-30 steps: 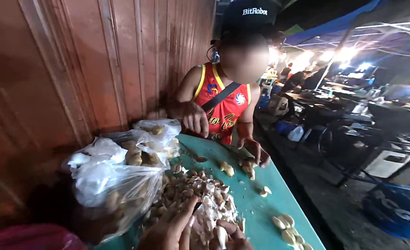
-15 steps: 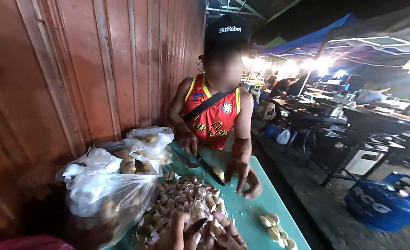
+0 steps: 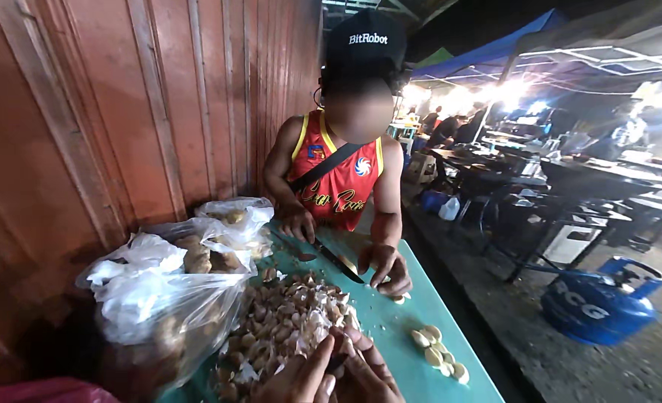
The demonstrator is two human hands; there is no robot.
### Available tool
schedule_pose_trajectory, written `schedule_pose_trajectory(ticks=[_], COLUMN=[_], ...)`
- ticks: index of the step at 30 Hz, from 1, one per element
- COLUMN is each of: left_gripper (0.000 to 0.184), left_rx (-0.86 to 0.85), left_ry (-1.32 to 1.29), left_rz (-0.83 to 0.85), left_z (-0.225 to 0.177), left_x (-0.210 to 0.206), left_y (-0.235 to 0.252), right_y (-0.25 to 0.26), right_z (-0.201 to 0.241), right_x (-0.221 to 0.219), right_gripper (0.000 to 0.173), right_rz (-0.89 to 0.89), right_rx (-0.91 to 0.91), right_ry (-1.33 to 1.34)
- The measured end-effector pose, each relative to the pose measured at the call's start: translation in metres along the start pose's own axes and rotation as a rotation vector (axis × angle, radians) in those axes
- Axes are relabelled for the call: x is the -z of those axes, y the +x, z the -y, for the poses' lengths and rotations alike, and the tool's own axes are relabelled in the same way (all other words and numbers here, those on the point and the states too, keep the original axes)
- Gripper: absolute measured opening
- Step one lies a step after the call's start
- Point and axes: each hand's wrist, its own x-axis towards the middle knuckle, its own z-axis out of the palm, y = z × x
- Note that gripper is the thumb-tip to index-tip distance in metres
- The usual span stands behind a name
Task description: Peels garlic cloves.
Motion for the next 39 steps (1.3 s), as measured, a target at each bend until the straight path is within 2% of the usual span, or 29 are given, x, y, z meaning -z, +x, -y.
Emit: schedule_pose_trajectory(ticks=[8,25,39], left_gripper=[0.038,0.038,0.037], left_rx=[0.021,0.028,0.03], left_ry=[0.032,0.063,0.067], left_rz=[0.022,-0.003,-0.017], left_z=[0.0019,-0.0015,-0.0017], left_x=[-0.0003,-0.0002,-0.0004], left_y=[-0.0006,0.0002,-0.0001], right_y=[-0.0059,-0.0076,-0.0092], right_z=[0.0025,-0.0022,-0.0027], right_x=[-0.0072,-0.0109,-0.0104], right_gripper=[0.024,0.026,0.026], right_rz=[-0.051,-0.068,-0.065], right_rx=[-0.056,0.007,-0.015], right_ry=[-0.021,0.086,0.051])
